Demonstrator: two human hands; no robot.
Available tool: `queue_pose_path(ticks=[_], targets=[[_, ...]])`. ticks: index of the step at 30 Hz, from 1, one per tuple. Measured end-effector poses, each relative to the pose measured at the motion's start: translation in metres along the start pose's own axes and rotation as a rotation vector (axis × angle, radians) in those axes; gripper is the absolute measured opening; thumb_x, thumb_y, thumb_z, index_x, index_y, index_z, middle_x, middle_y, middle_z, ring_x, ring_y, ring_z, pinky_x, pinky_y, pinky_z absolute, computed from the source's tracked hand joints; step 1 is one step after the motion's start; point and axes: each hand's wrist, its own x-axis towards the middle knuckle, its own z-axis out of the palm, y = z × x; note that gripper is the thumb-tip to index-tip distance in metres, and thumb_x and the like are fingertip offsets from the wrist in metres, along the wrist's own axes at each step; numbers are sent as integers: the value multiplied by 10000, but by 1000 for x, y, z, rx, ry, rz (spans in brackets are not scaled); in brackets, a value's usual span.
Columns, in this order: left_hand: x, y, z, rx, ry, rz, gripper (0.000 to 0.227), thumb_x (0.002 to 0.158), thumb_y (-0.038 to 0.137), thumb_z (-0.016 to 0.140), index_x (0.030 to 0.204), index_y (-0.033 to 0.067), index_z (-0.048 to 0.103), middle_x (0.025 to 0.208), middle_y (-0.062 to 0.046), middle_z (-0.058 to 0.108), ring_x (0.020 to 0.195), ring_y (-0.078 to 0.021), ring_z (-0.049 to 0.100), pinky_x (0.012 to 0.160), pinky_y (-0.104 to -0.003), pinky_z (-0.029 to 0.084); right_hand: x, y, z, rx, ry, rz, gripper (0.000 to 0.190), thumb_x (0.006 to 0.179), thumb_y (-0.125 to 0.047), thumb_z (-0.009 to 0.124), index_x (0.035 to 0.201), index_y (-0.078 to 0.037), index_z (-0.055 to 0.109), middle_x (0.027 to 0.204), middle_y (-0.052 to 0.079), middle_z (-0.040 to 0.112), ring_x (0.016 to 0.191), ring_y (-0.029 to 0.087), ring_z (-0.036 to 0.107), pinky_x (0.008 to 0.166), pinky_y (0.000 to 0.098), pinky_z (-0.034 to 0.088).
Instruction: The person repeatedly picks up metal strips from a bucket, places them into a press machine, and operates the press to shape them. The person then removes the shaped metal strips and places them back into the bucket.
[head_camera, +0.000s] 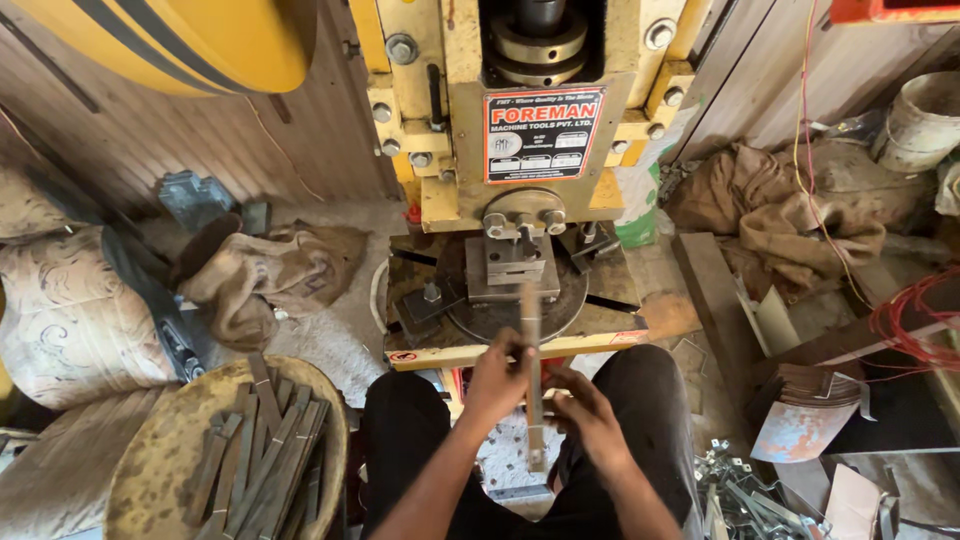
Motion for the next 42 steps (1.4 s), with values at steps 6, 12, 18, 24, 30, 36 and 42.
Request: queue_pose_path(ticks=[6, 12, 18, 24, 30, 36, 42], targets=[[14, -32, 8, -155, 88, -51, 211, 983, 204, 649, 994, 19, 549, 856, -110, 698, 740, -202, 706, 646, -359, 567, 9, 21, -8, -250, 6, -47, 533, 969, -95, 578, 1495, -60, 498, 920, 148, 711, 618, 133, 602, 533, 273, 526], [16, -28, 14, -109, 27, 42, 221, 1021, 242, 625, 1066, 48, 532, 892, -119, 671, 776, -188, 678, 661, -336, 564, 6, 41, -12, -80, 50, -146, 546, 970, 11, 579, 1509, 4, 495, 838, 128, 637, 611, 110, 557, 539, 271, 486], [43, -41, 11, -107, 71, -48, 306, 1014, 315, 617, 1053, 11, 608, 878, -130, 684, 789, -248, 648, 717, -394, 532, -2, 29, 7, 5, 58, -253, 642, 907, 27, 586, 1502, 1, 349, 1315, 78, 628, 935, 158, 714, 736, 341, 641], [72, -28, -1, -82, 148, -26, 351, 1013, 330, 634, 1152, 8, 611, 982, -76, 637, 860, -218, 630, 761, -395, 518, -21, 3, 31, 34, -46, -139, 674, 963, -24, 582, 1572, 3, 295, 1215, 179, 674, 879, 226, 720, 734, 384, 637], [79, -27, 0, -151, 154, -92, 288, 978, 261, 649, 1104, 3, 627, 858, -99, 637, 772, -213, 580, 698, -377, 478, -19, -9, 36, 75, -50, -140, 653, 965, -32, 583, 1561, 34, 323, 1224, 179, 669, 875, 232, 719, 724, 383, 626], [83, -29, -1, -186, 175, -83, 250, 974, 217, 664, 1102, 7, 621, 852, -63, 607, 767, -176, 550, 681, -356, 468, -20, -12, 38, 91, -56, -125, 665, 958, -34, 581, 1566, 25, 317, 1228, 183, 667, 873, 229, 717, 727, 376, 623], [82, -21, -4, -245, 127, -144, 208, 994, 196, 640, 994, -10, 606, 743, -64, 559, 632, -165, 538, 507, -354, 438, -19, -12, 39, 113, -45, -114, 667, 954, -47, 589, 1560, 30, 321, 1221, 188, 674, 864, 235, 723, 718, 373, 621]])
